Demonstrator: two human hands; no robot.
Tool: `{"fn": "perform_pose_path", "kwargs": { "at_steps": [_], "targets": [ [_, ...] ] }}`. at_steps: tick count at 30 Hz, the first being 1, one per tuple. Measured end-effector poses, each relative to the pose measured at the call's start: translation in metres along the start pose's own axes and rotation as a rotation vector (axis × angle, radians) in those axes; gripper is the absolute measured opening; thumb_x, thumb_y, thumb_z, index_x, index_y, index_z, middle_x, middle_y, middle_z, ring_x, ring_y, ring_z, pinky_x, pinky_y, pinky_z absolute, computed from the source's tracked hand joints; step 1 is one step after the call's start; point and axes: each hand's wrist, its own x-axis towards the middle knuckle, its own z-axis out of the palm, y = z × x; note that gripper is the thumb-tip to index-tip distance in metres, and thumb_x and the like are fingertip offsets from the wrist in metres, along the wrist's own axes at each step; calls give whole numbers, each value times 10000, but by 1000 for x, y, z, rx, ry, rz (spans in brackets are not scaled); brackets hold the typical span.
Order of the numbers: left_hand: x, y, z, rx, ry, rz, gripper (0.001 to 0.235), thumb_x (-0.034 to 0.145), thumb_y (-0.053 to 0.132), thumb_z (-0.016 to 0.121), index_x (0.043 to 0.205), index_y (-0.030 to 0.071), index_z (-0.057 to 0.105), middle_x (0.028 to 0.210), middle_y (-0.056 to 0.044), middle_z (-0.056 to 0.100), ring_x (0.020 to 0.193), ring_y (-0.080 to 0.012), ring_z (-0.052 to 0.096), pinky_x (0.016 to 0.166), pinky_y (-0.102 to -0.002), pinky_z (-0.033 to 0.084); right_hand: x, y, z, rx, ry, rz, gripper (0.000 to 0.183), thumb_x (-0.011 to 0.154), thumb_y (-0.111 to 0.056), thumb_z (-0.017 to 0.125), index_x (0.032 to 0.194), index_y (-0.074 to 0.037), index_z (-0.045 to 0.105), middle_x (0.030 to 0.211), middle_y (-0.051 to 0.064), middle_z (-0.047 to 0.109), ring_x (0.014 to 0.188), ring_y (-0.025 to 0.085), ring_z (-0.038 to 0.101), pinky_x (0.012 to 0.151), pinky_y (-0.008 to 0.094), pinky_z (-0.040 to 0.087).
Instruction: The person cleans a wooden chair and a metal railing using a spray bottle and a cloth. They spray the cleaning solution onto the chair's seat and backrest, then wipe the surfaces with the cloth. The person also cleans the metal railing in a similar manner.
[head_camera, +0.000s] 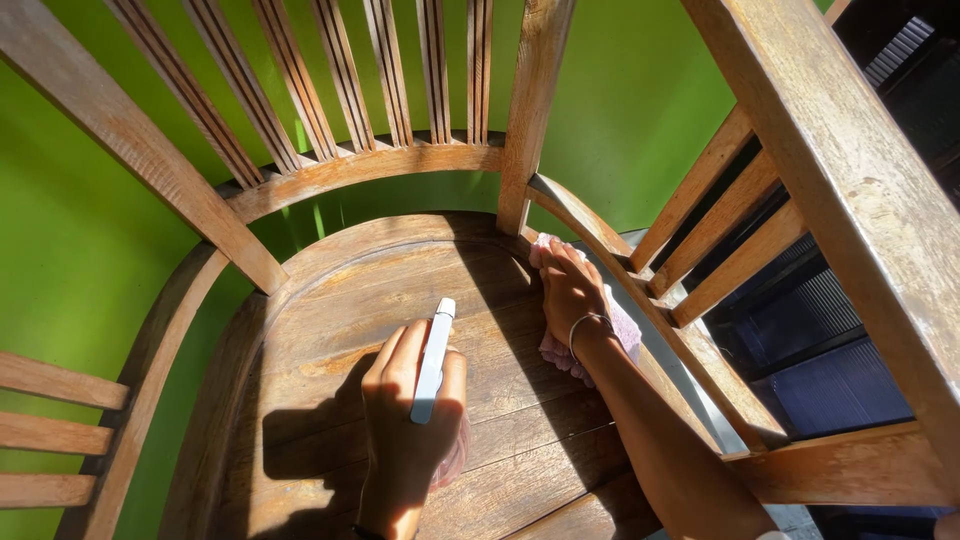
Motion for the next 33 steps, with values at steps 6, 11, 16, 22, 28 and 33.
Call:
{"fn": "perform_pose_path", "kwargs": {
  "at_steps": [6,11,16,22,28,33],
  "targets": [
    [-1,0,-1,55,51,101,85,767,-56,591,805,-4,648,599,-49,585,400,-130,409,346,-239,355,17,1,11,71,197,-187,296,973,-94,603,1263,-87,659,1420,50,609,1363,276,527,1177,433,401],
    [-1,-2,1,74,52,60,94,759,-48,588,813,-12,656,604,-73,600,399,-142,434,347,-247,360,4,21,34,-22,-75,-239,683,869,90,548,1467,-232,477,1618,-16,386,1500,226,327,1273,373,226],
    [-1,-5,0,47,43,62,67,762,-49,579,753,3,621,582,-60,568,409,-134,410,350,-239,336,-24,19,19,-45,-68,-114,410,1071,-362,364,1438,-277,524,1586,-27,431,1476,207,361,1242,452,265],
    [2,-4,-1,71,13,51,92,748,-66,574,704,5,612,558,-67,571,397,-130,389,332,-242,307,-3,5,-2,17,-10,-131,455,1061,-421,398,1468,-234,477,1584,1,406,1481,281,347,1184,562,316],
    [-3,0,-1,49,41,59,77,772,-52,582,794,0,634,597,-55,579,406,-127,416,346,-232,352,0,15,10,32,-8,-136,544,1062,-441,409,1511,-133,416,1575,100,415,1456,324,375,1162,531,340],
    [-7,-4,-1,70,68,85,65,760,-41,564,754,19,589,596,-54,525,432,-155,385,379,-265,341,-34,-2,-33,100,-174,75,596,1052,-472,385,1517,-100,375,1654,154,278,1538,329,223,1231,510,195]
  ]
}}
